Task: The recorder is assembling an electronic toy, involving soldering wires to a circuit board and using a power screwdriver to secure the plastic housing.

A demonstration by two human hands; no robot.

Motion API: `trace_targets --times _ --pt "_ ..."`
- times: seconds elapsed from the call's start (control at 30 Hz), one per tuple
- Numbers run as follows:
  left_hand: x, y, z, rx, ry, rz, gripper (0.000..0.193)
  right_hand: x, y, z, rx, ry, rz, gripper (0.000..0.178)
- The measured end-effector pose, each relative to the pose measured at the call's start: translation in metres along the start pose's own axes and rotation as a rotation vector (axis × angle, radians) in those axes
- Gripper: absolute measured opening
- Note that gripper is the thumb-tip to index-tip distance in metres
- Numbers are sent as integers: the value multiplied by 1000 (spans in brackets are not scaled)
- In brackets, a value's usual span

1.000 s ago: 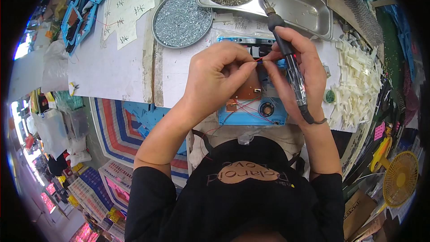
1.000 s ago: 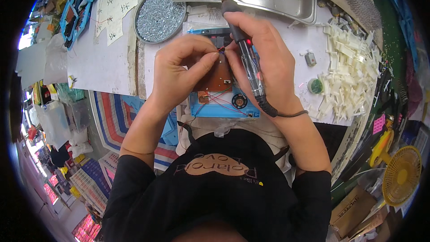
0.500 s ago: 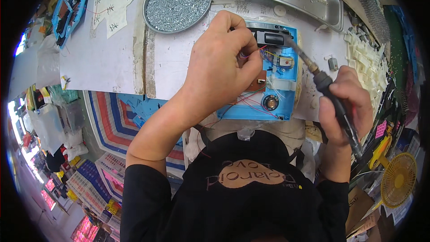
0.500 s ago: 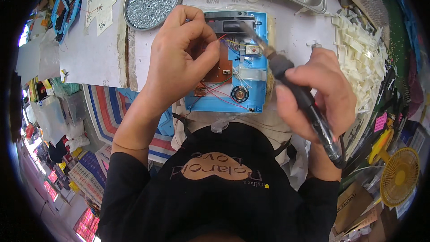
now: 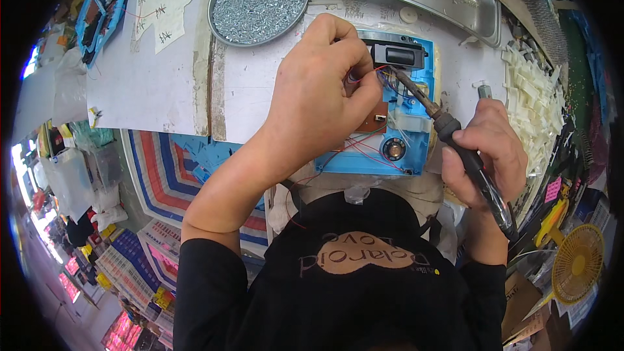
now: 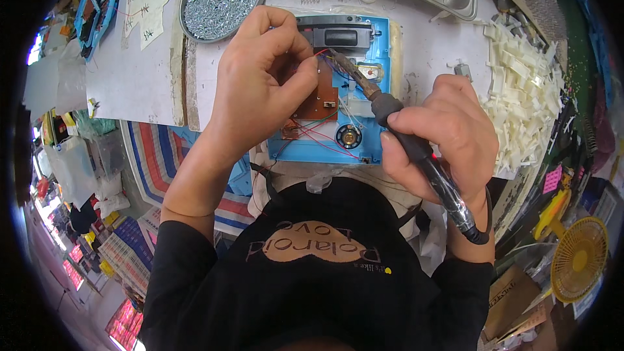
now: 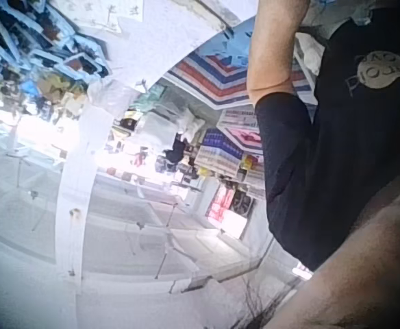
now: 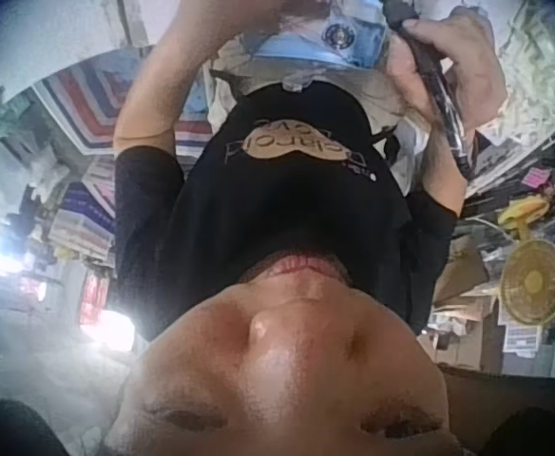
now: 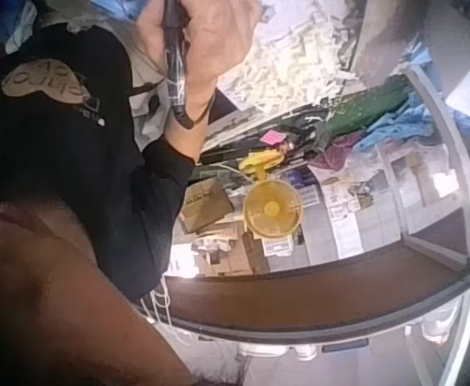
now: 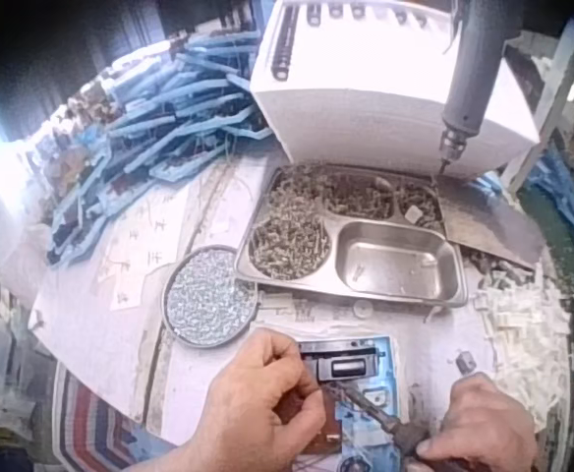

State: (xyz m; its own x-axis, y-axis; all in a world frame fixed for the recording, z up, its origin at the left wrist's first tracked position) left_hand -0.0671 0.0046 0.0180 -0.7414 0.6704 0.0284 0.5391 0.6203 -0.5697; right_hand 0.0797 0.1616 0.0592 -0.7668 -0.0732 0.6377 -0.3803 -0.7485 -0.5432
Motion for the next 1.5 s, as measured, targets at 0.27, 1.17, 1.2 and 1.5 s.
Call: trace_targets --times 0.27,1.17,1.2,1.5 --pt "0 0 0 -11 -1 -7 7 1 0 1 -47 -54 51 35" --pt "2 4 -5 92 48 -70 11 4 -3 -15 20 1 39 30" --pt "2 4 -5 94 44 -70 11 3 -3 -15 18 -2 38 30" --pt "2 5 -5 99 54 -92 12 4 -2 -15 28 -11 14 30"
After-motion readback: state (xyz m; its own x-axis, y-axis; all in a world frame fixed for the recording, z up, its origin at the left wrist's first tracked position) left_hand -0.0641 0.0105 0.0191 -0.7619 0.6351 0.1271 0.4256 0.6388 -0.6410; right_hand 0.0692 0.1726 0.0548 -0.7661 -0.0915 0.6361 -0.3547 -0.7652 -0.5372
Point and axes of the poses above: each hand's wrist, its own x-axis towards the middle knuckle, its own y-axis out of the palm, z = x × y, the point moved 5 cm from there along x, towards the middle knuckle, and after that the axes turned 11 degrees about -y, right-handed, at the moved point
